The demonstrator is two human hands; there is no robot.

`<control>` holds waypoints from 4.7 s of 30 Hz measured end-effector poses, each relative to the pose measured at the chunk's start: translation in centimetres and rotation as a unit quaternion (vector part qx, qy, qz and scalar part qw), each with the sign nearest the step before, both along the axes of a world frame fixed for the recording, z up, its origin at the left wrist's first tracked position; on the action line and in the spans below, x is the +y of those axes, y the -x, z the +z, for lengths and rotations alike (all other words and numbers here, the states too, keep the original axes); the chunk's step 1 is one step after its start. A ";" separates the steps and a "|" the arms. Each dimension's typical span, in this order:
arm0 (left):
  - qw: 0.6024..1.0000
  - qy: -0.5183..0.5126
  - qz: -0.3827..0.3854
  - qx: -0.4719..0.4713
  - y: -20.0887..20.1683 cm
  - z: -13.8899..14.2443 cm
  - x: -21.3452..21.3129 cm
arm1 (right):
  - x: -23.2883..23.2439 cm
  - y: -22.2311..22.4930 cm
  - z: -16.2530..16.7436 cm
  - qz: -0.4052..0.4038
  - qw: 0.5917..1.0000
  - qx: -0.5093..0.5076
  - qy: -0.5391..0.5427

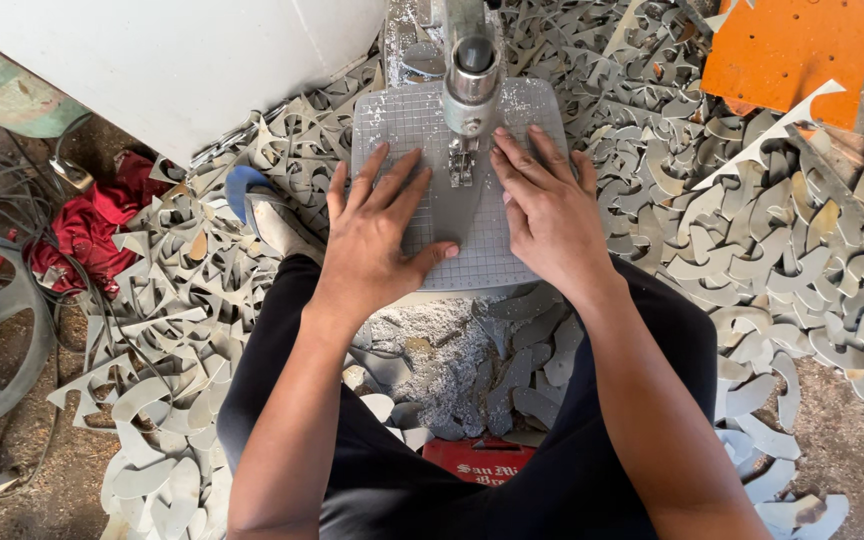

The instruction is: The person sits on the floor and repeatedly places curved gray shoe sole pieces under a vertical grinding tool. They guide each piece by hand, rotate it to grind the edges, then remove it and set it aside. The process is repeated for multiple pieces.

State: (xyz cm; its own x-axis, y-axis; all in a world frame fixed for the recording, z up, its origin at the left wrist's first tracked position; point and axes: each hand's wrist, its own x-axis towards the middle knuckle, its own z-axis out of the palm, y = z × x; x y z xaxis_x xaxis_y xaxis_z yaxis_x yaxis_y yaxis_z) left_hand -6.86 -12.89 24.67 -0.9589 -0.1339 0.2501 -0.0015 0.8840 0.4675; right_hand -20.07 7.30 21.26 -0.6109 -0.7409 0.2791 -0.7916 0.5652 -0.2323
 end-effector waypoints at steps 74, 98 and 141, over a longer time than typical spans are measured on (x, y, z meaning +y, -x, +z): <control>0.986 0.040 0.099 0.128 3.1 -2.5 -1.3 | 1.8 -3.0 0.3 -0.020 0.999 -0.028 0.025; 0.977 0.057 0.150 0.141 5.8 -3.4 -2.2 | 1.1 -2.1 -0.1 -0.026 0.997 0.003 0.070; 0.931 -0.272 -0.110 0.215 -7.2 -1.6 9.9 | 10.6 -3.0 5.2 0.189 0.888 -0.334 0.254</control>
State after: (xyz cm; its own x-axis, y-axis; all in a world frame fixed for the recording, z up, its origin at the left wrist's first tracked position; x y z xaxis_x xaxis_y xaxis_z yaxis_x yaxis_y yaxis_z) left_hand 0.31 -2.98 23.05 -0.8045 -0.1654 0.5704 0.4428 0.4729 0.7617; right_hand -17.06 17.86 26.43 -0.5003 -0.8106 0.3043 -0.4925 -0.0226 -0.8700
